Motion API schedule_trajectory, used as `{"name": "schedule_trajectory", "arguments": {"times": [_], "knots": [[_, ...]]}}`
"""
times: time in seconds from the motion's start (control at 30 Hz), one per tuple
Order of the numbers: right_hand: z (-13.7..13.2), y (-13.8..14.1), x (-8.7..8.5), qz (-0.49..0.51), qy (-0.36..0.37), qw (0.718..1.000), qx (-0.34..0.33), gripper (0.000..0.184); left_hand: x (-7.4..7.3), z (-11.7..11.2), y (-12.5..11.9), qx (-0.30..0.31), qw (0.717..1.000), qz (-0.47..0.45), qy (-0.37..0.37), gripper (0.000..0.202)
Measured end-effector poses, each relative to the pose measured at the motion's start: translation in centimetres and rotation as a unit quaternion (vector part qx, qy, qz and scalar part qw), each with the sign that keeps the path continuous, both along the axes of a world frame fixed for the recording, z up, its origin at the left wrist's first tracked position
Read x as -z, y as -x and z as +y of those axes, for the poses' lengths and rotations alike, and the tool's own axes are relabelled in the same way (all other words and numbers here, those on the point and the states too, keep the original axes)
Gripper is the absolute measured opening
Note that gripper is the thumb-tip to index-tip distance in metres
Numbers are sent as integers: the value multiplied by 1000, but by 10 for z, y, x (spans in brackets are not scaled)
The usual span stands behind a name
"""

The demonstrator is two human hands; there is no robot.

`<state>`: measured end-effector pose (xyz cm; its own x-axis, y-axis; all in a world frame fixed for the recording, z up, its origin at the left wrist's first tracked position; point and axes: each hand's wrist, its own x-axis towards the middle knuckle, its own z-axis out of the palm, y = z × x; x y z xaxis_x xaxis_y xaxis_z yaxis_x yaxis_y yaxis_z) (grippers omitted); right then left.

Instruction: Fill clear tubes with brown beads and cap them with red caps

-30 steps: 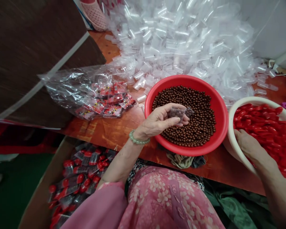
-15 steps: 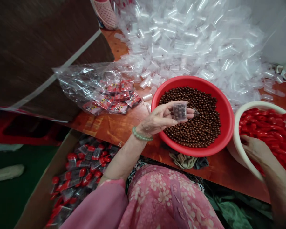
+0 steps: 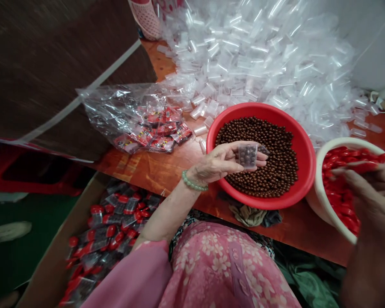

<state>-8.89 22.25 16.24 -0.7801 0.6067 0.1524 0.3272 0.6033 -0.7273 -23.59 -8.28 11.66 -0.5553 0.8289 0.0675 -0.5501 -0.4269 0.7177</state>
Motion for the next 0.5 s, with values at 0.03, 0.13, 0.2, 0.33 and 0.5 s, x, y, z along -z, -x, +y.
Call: {"name": "schedule_trajectory", "arguments": {"times": [0.03,0.13,0.2,0.33,0.5], "knots": [[-22,10,-3,39,96,994,-37,29,0,1,-1,-4,1000,2,5,54],[-72,39,-6,41,227,960,-157,28,-1,2,-6,-31,999,22,32,42],[-89,56,-4,22,284,928,-242,39,0,2,-9,-41,996,52,59,39],[-102,72,3,8,334,887,-320,37,0,0,-13,-41,988,100,111,46],[-105,76,5,17,369,880,-298,36,4,3,-18,-85,983,96,135,44]]}}
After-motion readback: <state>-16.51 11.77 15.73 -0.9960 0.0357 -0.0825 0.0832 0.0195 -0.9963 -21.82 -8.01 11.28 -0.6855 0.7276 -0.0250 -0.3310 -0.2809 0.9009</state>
